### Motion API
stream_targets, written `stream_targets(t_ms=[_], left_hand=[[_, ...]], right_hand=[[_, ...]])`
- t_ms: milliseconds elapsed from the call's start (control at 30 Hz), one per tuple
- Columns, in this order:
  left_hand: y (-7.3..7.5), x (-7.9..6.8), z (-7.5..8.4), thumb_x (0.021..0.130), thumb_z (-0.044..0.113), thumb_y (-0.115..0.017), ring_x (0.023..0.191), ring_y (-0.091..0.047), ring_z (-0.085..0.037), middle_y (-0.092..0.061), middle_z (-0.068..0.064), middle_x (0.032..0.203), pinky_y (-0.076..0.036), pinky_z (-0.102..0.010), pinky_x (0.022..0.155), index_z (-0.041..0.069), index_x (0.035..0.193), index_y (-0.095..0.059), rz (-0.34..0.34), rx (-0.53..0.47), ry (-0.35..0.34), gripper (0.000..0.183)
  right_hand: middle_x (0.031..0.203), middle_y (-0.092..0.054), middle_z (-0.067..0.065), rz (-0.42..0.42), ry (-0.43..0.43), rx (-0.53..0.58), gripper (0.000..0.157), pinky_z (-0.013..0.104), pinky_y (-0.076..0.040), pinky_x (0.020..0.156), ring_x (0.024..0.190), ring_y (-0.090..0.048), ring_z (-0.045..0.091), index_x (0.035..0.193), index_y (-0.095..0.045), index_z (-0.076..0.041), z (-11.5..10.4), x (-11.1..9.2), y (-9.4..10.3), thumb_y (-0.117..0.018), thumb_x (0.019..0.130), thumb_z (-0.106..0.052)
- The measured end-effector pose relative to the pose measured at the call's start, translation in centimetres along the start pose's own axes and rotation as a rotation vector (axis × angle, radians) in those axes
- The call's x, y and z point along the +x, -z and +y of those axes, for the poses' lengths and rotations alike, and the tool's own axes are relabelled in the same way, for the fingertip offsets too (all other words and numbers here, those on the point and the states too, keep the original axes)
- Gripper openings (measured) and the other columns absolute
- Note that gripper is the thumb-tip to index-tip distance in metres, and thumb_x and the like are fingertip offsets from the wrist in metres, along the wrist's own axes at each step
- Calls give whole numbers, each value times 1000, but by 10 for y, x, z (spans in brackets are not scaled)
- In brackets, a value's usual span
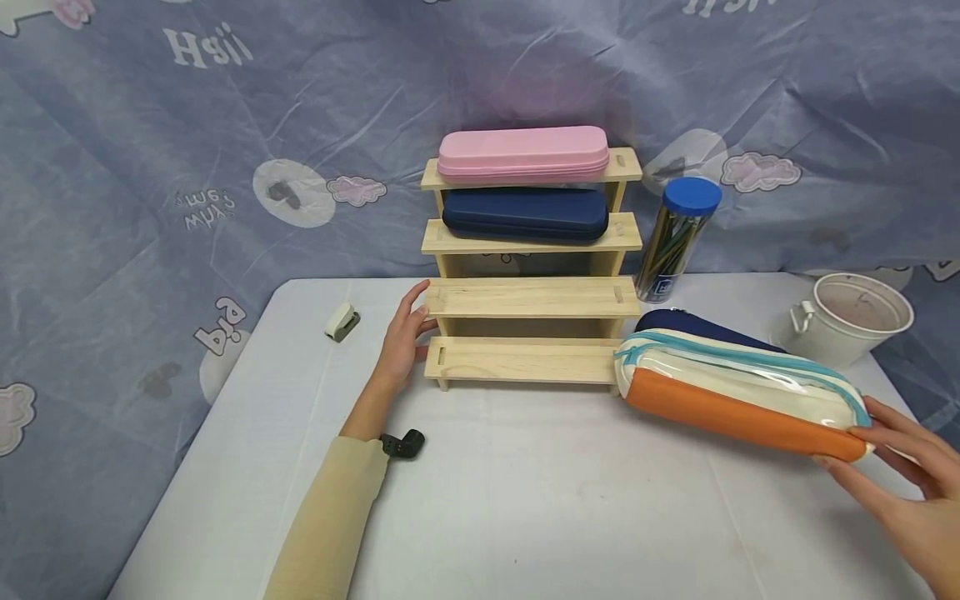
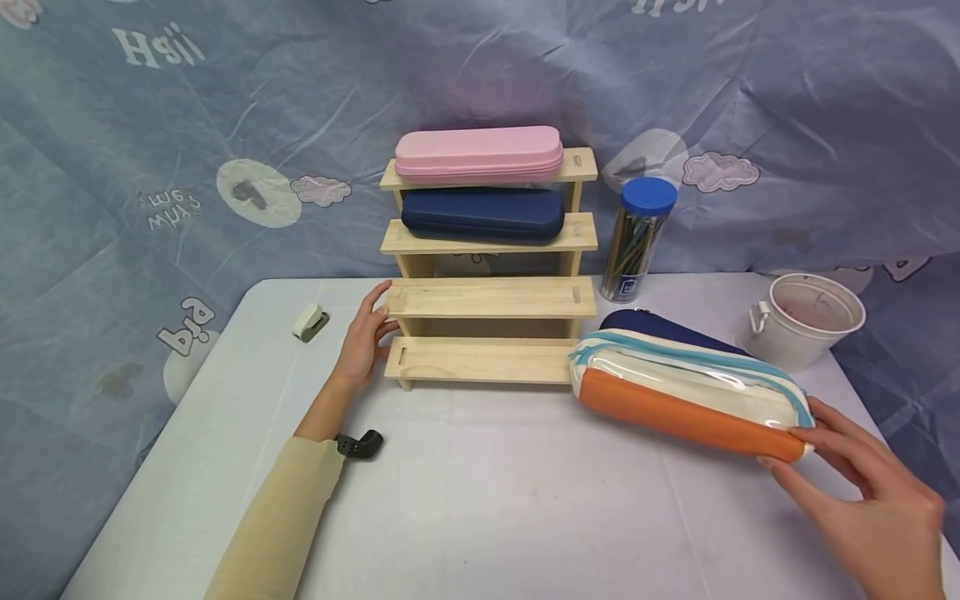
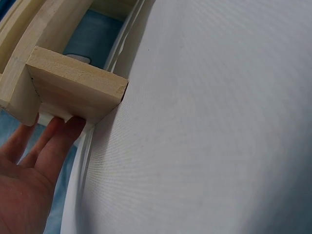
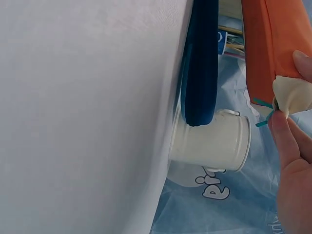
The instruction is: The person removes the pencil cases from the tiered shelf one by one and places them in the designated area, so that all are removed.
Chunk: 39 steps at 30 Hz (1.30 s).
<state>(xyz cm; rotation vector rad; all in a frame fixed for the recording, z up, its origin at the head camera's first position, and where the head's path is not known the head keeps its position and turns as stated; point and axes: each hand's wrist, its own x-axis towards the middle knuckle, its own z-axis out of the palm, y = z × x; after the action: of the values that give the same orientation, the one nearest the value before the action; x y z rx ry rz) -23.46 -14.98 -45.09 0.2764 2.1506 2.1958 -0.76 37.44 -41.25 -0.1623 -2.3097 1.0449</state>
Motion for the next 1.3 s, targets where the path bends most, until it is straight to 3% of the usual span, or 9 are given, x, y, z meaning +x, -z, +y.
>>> stream_targets(t_ms=[167, 400, 600, 800, 967, 1167, 1300], left_hand=[[-1, -2, 6, 103, 35, -41, 124, -48, -34, -44, -10, 142, -51, -53, 83, 36, 149, -32, -17, -13, 11, 47], [-8, -12, 28, 103, 29, -39, 124, -47, -36, -43, -13, 142, -51, -53, 84, 25, 152, -28, -24, 14, 9, 50], [-9, -13, 29, 103, 30, -39, 124, -47, -36, -43, -13, 142, -50, -52, 85, 26, 152, -28, -18, 26, 12, 50], [-9, -14, 30, 103, 30, -38, 124, -48, -36, -44, -13, 142, -50, -53, 85, 26, 152, -29, -12, 23, 20, 50], [-7, -11, 25, 103, 31, -40, 124, -47, -37, -42, -13, 142, -49, -55, 85, 27, 151, -30, -19, 1, 11, 50], [-1, -3, 5, 103, 39, -41, 123, -50, -30, -44, -6, 141, -51, -52, 83, 41, 146, -35, -8, 9, 0, 44], [-1, -1, -1, 102, 43, -42, 121, -51, -29, -45, -5, 140, -52, -52, 81, 43, 145, -36, 2, 20, -14, 44]], right_hand=[[133, -56, -2, 11, -45, -14, 55, 3, -39, 81, 120, -50, 5, 107, -66, 12, 3, -2, 3, -77, 55, 28], [136, -52, -7, 20, -139, -87, 52, 3, -35, 84, 122, -46, 0, 111, -65, 10, 5, -7, 6, -79, 62, 22], [139, -49, -9, 26, -208, -116, 53, 2, -33, 85, 126, -41, -1, 115, -64, 9, 7, -11, 9, -80, 65, 16], [140, -46, -11, 3, -202, -115, 52, 0, -33, 84, 127, -38, -2, 116, -63, 11, 10, -14, 12, -79, 67, 15], [140, -46, -12, -14, -218, -124, 50, -1, -32, 80, 125, -37, -4, 115, -62, 12, 14, -16, 14, -80, 68, 12], [145, -40, -10, -38, -274, -165, 53, -1, -32, 81, 129, -33, -4, 120, -60, 11, 22, -23, 16, -81, 71, 6], [147, -37, -11, -72, -268, -194, 53, -3, -31, 78, 132, -29, -4, 120, -59, 12, 26, -26, 19, -81, 73, 1]])
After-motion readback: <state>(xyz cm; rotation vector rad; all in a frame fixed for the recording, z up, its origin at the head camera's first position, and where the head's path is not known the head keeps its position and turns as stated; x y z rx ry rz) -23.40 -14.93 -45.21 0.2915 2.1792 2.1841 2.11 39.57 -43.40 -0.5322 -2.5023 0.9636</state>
